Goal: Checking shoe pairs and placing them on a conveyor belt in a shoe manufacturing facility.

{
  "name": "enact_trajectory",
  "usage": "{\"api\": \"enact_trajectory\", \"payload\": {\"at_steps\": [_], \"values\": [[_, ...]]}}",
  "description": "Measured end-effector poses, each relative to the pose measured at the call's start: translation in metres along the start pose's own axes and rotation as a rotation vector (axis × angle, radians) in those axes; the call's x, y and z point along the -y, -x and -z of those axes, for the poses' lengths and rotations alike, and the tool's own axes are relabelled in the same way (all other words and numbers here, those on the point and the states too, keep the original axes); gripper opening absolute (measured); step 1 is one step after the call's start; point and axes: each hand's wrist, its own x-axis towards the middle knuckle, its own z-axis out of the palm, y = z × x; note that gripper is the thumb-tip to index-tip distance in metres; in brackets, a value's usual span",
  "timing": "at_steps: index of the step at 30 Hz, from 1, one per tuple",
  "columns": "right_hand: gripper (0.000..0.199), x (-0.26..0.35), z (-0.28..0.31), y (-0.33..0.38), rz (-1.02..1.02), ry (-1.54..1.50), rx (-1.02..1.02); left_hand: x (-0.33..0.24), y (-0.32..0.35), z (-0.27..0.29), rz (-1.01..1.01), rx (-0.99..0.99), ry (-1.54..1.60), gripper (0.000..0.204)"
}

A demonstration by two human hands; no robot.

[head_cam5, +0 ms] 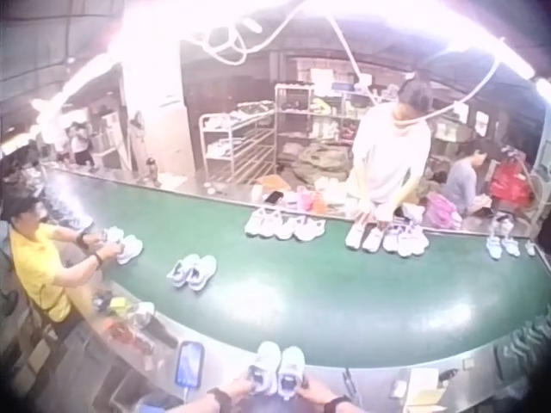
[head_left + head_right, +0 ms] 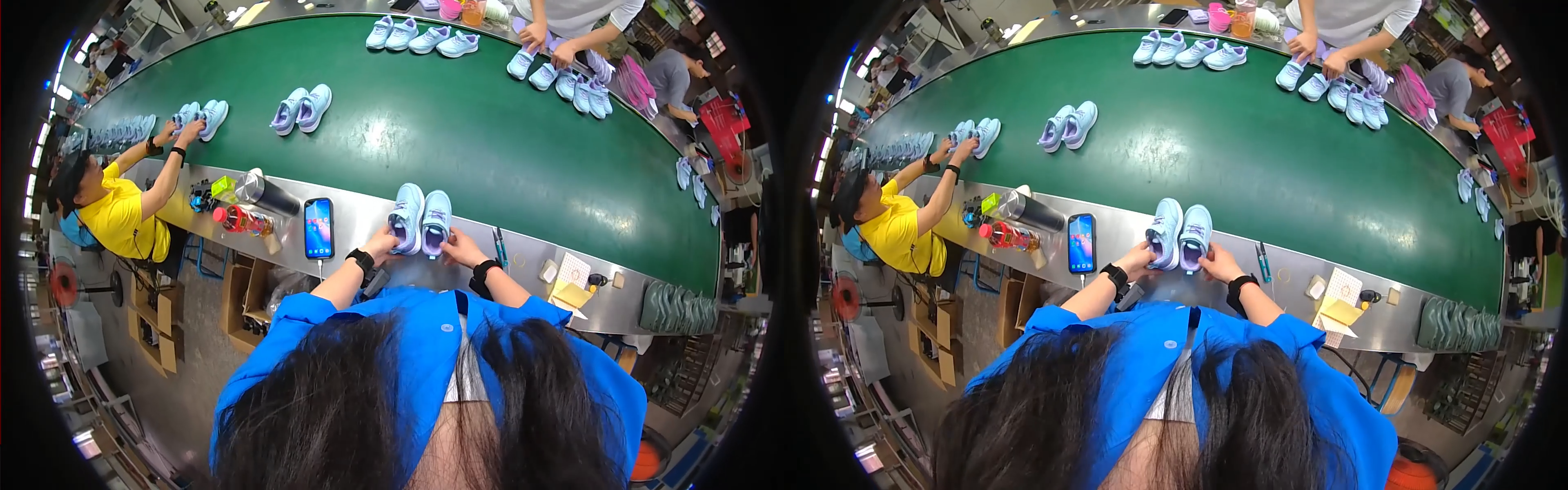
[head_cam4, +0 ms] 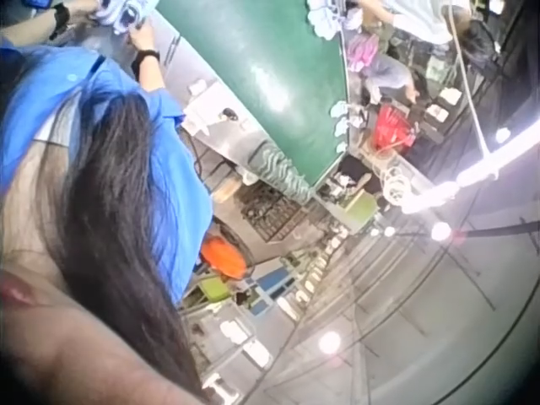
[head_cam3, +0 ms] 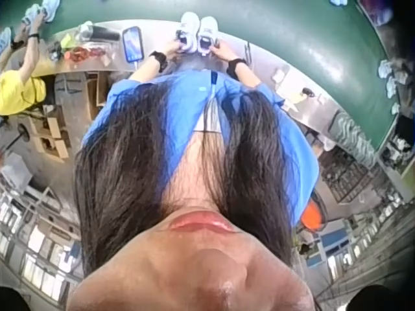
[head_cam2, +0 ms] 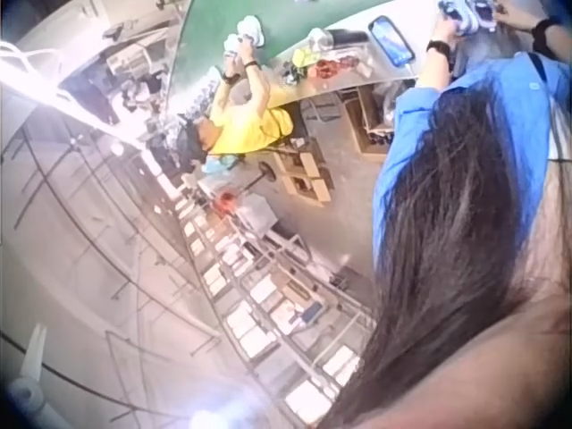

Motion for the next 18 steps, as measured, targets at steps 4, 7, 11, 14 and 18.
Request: {"api": "enact_trajectory", "payload": {"at_steps": [4,7,11,14,18], "values": [[0.053,-0.011,-0.002,0.001,-0.045,-0.293,-0.086,0.003,0.025,0.002,0.146,0.181,0.260,0.054],[0.044,0.023,-0.003,0.033,-0.187,-0.551,-0.035,0.010,0.040,0.010,0.145,0.209,0.392,0.053],[0.047,0.027,-0.001,0.055,-0.048,-0.540,0.003,-0.008,0.064,-0.003,0.101,0.252,0.403,0.061],[0.047,0.039,-0.005,0.064,0.157,-0.225,-0.156,-0.005,0.066,-0.003,-0.052,0.240,0.360,0.073],[0.045,0.029,-0.010,0.060,0.645,0.042,-0.517,-0.005,0.062,-0.005,-0.629,-0.201,-0.096,0.076]]}}
